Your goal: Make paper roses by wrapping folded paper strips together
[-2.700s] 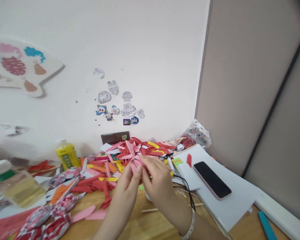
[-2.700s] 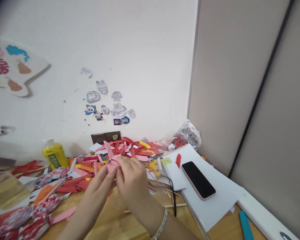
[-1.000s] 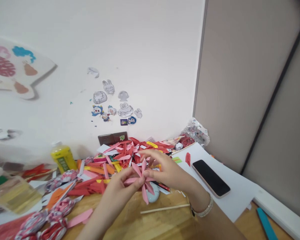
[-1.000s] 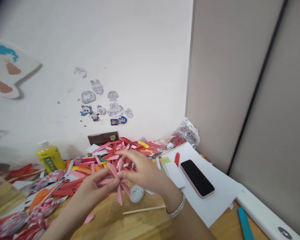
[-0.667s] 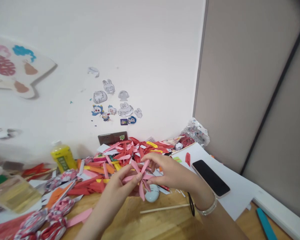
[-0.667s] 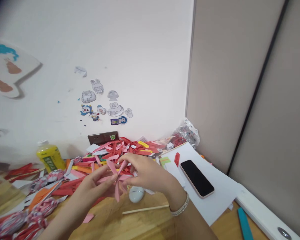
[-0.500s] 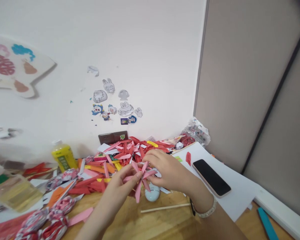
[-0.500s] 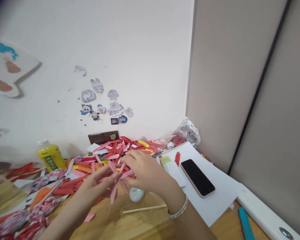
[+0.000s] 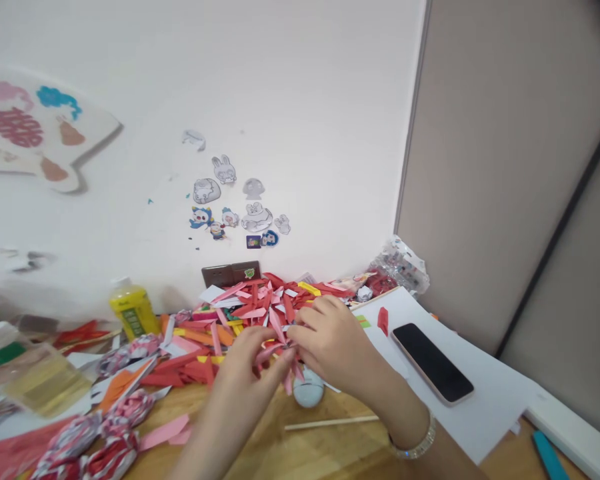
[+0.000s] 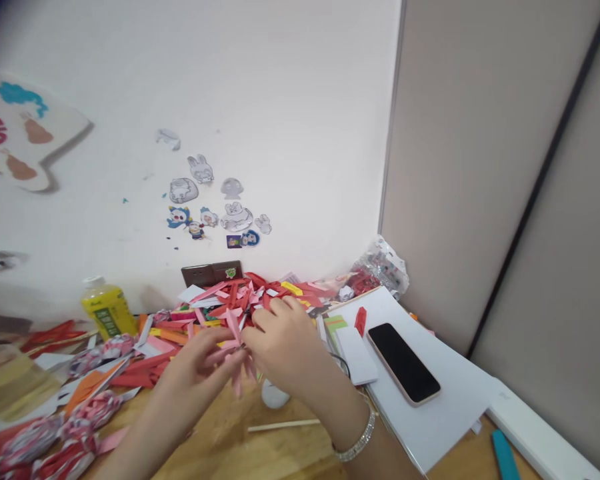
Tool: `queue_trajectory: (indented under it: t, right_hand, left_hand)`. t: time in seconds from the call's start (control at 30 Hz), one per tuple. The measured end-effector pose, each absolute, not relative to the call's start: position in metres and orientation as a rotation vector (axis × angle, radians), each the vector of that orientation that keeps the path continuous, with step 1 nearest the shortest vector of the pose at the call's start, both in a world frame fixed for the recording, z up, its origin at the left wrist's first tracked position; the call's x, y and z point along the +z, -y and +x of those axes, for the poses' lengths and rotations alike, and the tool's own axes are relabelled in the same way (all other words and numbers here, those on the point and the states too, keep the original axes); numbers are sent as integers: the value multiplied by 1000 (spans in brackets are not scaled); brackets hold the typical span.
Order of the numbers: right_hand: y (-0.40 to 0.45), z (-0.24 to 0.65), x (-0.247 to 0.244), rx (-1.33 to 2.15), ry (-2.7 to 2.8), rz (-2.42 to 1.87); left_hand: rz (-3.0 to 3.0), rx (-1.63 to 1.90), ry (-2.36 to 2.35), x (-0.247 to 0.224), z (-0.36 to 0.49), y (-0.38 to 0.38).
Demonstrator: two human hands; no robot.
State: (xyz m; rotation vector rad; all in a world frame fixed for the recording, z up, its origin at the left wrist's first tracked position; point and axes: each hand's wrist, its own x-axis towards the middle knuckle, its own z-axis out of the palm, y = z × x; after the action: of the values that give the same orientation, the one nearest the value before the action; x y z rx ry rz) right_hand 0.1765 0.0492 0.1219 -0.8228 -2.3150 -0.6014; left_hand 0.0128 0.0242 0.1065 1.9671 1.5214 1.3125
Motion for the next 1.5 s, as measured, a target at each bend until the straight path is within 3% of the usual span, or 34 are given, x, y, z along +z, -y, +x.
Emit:
queue_trajectory:
  t: [0.2,0.6,1.03,1.33,1.5]
  right_hand:
    - [-49,176,119,-624,2318,-856]
    - [-48,181,123,-610,2329,-811]
    - [-41,175,128,-403,2244,-821]
    - [-43,179,124,-501,2272,-585]
    - [-39,184,132,-311,2173,-576]
  left_hand:
    - [2750,1219,-1669,105,11,-16]
    - [3130,996,-1655,110,6,-18]
    - [3200,1185,-1629,111,7,-20]
    - [3278,1314,-1450,117,6,-13]
    - [3190,1528,-1455,119,10,-9]
